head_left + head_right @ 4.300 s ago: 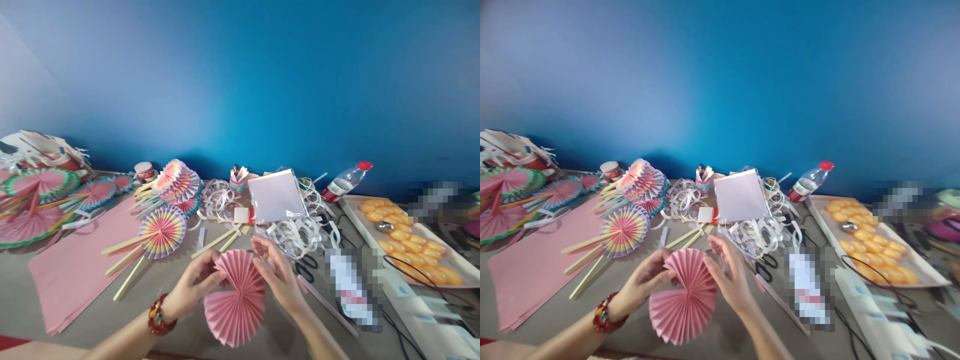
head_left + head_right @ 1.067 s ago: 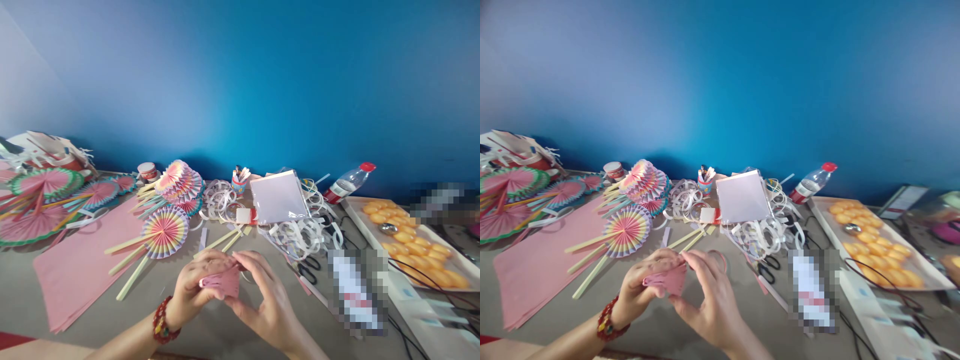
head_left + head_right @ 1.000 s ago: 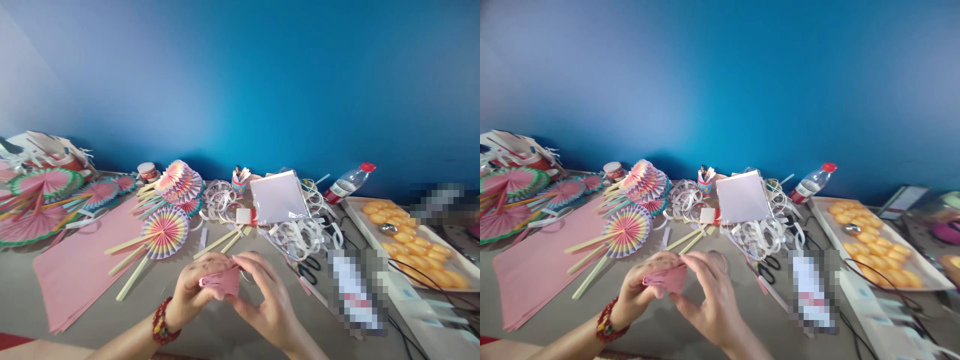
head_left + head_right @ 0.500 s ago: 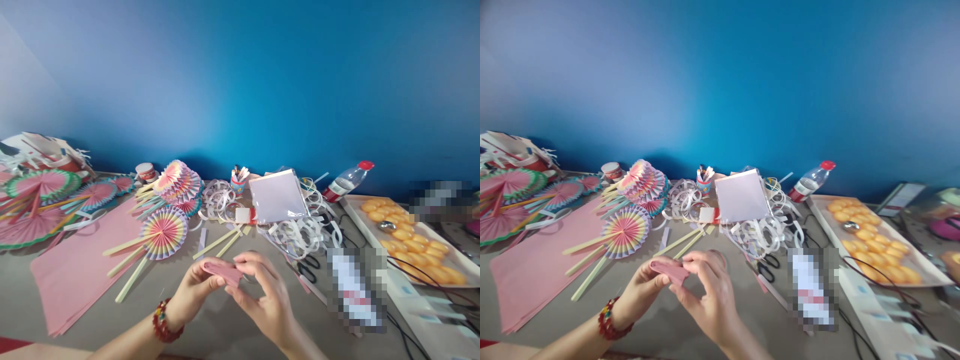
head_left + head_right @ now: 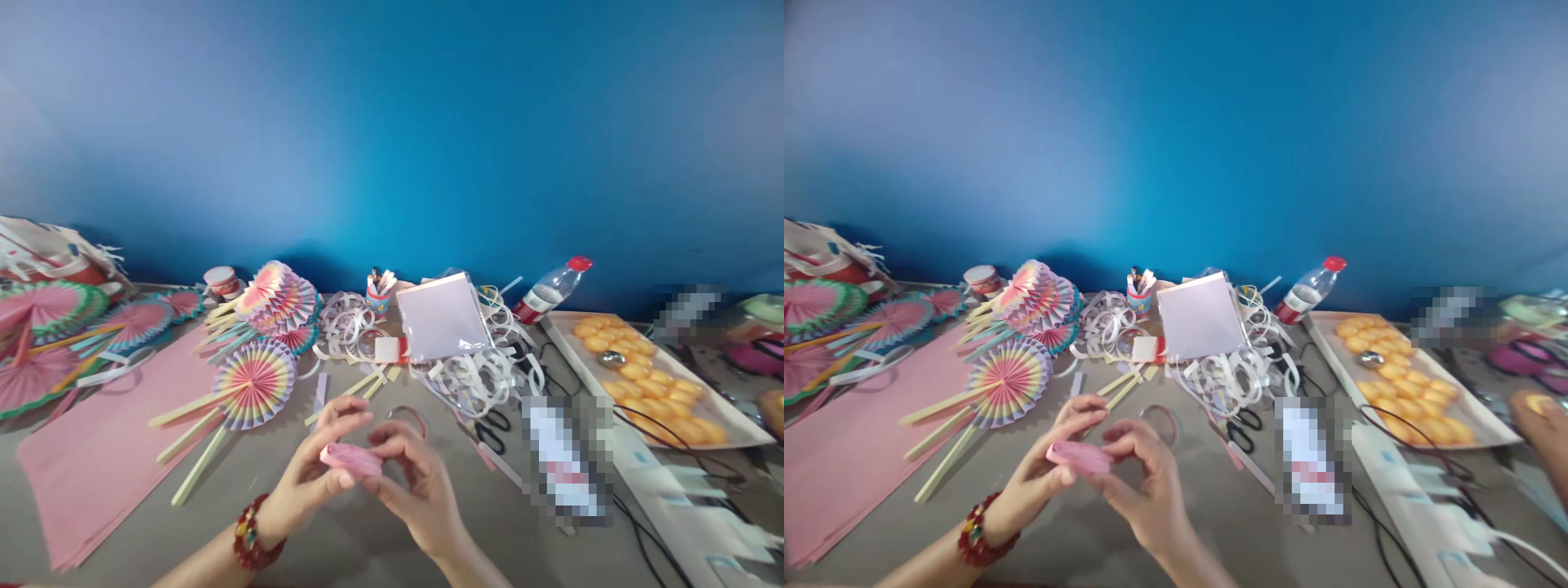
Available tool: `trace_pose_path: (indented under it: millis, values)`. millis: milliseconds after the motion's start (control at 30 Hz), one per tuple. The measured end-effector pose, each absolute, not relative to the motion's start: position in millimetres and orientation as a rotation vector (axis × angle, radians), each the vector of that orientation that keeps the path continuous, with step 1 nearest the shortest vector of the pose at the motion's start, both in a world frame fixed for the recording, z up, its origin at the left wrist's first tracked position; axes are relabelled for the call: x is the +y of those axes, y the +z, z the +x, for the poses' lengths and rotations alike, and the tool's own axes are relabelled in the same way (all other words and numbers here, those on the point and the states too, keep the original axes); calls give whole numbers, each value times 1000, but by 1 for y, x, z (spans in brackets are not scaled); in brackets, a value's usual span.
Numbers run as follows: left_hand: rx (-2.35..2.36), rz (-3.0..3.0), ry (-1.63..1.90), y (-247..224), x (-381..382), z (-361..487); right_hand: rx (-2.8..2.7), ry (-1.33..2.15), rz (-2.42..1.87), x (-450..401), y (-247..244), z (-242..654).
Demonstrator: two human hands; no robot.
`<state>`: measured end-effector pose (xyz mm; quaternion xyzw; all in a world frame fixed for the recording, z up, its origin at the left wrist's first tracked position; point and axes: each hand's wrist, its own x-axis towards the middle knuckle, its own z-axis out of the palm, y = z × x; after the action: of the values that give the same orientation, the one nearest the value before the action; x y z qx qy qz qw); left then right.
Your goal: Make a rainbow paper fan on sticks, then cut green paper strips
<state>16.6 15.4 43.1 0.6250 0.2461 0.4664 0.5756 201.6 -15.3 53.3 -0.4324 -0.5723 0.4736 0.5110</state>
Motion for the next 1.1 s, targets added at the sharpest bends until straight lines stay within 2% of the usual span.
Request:
trace_pose_path:
  millis: [100, 200, 300, 467, 633, 767, 1000, 1100]
  values:
    - [487, 1447, 1018, 43, 11, 22, -990, 1548, -914, -22, 34, 186]
    - [557, 1314, 1060, 44, 4, 29, -1038, 1608, -922, -28, 18, 183]
    - [546, 1110, 1067, 45, 4, 30, -1459, 1366, -1097, -31, 15, 205]
    - [660, 1119, 787, 43, 17, 20, -2036, 589, -1391, -24, 24, 266]
    - [641, 1092, 621, 38, 20, 20, -2260, 364, -1425, -14, 14, 282]
    - [677, 1179, 586, 35, 22, 22, -2183, 533, -1312, -10, 15, 277]
    - [1171, 1696, 656, 54, 26, 15, -1705, 1157, -1234, -9, 39, 276]
    - [1137, 1842, 657, 68, 32, 15, -1569, 1373, -1087, -9, 44, 274]
